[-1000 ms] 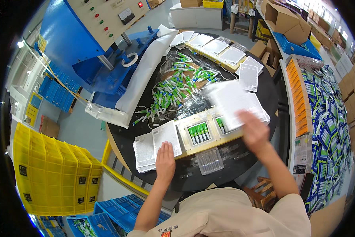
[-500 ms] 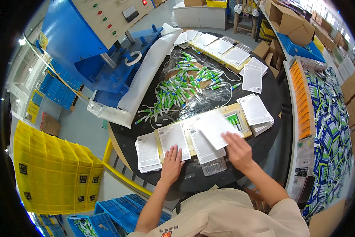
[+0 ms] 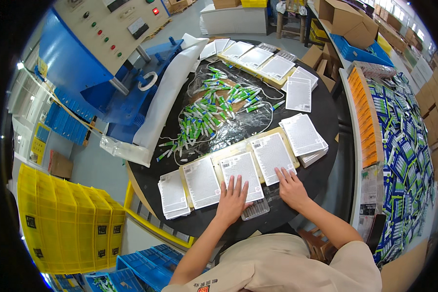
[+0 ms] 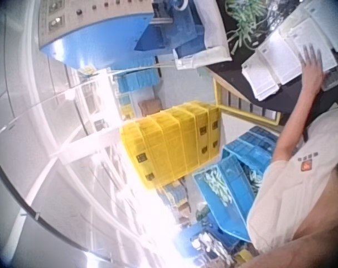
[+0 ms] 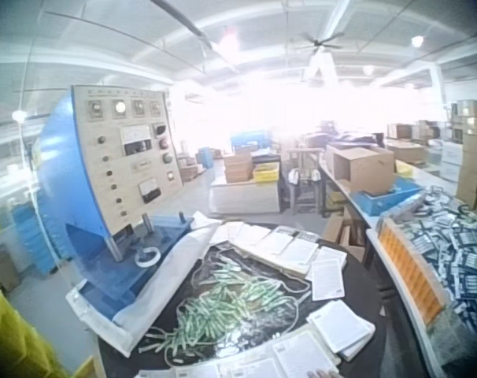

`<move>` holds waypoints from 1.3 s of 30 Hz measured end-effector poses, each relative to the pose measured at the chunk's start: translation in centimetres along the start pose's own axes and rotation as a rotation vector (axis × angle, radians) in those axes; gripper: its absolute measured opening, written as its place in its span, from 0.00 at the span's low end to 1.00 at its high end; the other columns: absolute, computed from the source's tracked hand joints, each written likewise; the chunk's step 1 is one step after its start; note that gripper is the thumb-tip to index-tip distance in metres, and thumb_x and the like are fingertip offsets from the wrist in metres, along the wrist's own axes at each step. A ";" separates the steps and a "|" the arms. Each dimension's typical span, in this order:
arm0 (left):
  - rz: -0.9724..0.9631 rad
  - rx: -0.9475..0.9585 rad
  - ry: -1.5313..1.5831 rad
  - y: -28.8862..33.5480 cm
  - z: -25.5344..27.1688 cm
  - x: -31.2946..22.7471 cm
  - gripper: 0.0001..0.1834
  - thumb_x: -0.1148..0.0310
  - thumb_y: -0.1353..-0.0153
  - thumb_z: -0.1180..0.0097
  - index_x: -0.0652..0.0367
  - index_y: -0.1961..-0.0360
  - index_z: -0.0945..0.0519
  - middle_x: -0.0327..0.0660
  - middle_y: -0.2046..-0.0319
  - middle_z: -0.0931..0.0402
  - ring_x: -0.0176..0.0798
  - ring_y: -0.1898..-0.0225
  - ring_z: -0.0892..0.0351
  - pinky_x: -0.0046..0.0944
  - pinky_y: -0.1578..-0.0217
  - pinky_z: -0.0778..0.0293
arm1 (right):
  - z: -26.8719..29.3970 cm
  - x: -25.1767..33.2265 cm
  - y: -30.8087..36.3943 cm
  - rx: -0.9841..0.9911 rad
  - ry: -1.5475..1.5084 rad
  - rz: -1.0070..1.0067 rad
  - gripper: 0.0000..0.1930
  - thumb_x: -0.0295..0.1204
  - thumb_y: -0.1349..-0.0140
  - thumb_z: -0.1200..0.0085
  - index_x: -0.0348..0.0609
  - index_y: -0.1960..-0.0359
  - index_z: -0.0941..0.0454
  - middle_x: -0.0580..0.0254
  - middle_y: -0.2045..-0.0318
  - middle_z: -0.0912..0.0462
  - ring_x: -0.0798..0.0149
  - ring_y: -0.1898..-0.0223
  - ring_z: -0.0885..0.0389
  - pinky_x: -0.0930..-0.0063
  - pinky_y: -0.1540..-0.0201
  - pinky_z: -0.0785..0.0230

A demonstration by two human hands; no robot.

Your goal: The person places green cylindrical batteries into a wooden jig with three compartments, then covers them with white paper sheets. The person repeats this cycle multiple times, stacking the completed units on the table.

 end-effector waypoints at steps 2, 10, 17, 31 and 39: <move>0.026 0.010 0.028 0.3 -0.1 -0.1 0.44 0.43 0.37 0.42 0.59 0.27 0.36 0.58 0.25 0.47 0.66 0.23 0.53 0.72 0.29 0.53 | 0.3 -0.6 -0.8 0.088 -0.091 -0.016 0.14 0.29 0.43 0.45 0.28 0.64 0.15 0.47 0.35 0.26 0.48 0.36 0.26 0.50 0.33 0.36; 0.086 -0.146 0.158 0.9 0.2 -0.5 0.44 0.57 0.42 0.32 0.58 0.27 0.36 0.59 0.26 0.45 0.67 0.25 0.50 0.68 0.29 0.51 | 2.0 -2.5 -2.3 0.173 -0.243 -0.023 0.24 0.30 0.38 0.46 0.34 0.40 0.25 0.48 0.31 0.30 0.50 0.30 0.33 0.47 0.28 0.42; 0.051 -0.290 0.115 1.8 1.0 -0.3 0.39 0.58 0.38 0.39 0.64 0.29 0.34 0.58 0.29 0.39 0.63 0.27 0.41 0.65 0.28 0.47 | -1.5 -1.8 -1.9 0.150 -0.072 -0.023 0.26 0.30 0.34 0.52 0.33 0.34 0.29 0.45 0.30 0.31 0.47 0.29 0.33 0.45 0.31 0.39; 0.194 -0.124 -0.176 -0.3 -1.0 -1.2 0.31 0.59 0.32 0.45 0.65 0.32 0.30 0.54 0.29 0.36 0.60 0.27 0.40 0.60 0.29 0.45 | 3.2 0.4 -5.7 0.099 -0.545 -0.019 0.36 0.32 0.42 0.39 0.40 0.31 0.34 0.44 0.28 0.37 0.48 0.25 0.41 0.47 0.25 0.48; 0.161 -0.209 0.011 3.0 1.1 -0.5 0.33 0.58 0.37 0.37 0.62 0.34 0.28 0.48 0.32 0.32 0.43 0.29 0.35 0.59 0.28 0.45 | -4.8 5.0 -13.4 0.111 -0.486 -0.094 0.32 0.44 0.28 0.51 0.41 0.27 0.38 0.41 0.25 0.43 0.45 0.23 0.48 0.46 0.23 0.55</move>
Point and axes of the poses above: each hand's wrist, its own y-axis away from the middle knuckle, its own z-axis out of the back of the hand, x = y × z, the point moved 7 cm from there along -y, towards the middle knuckle
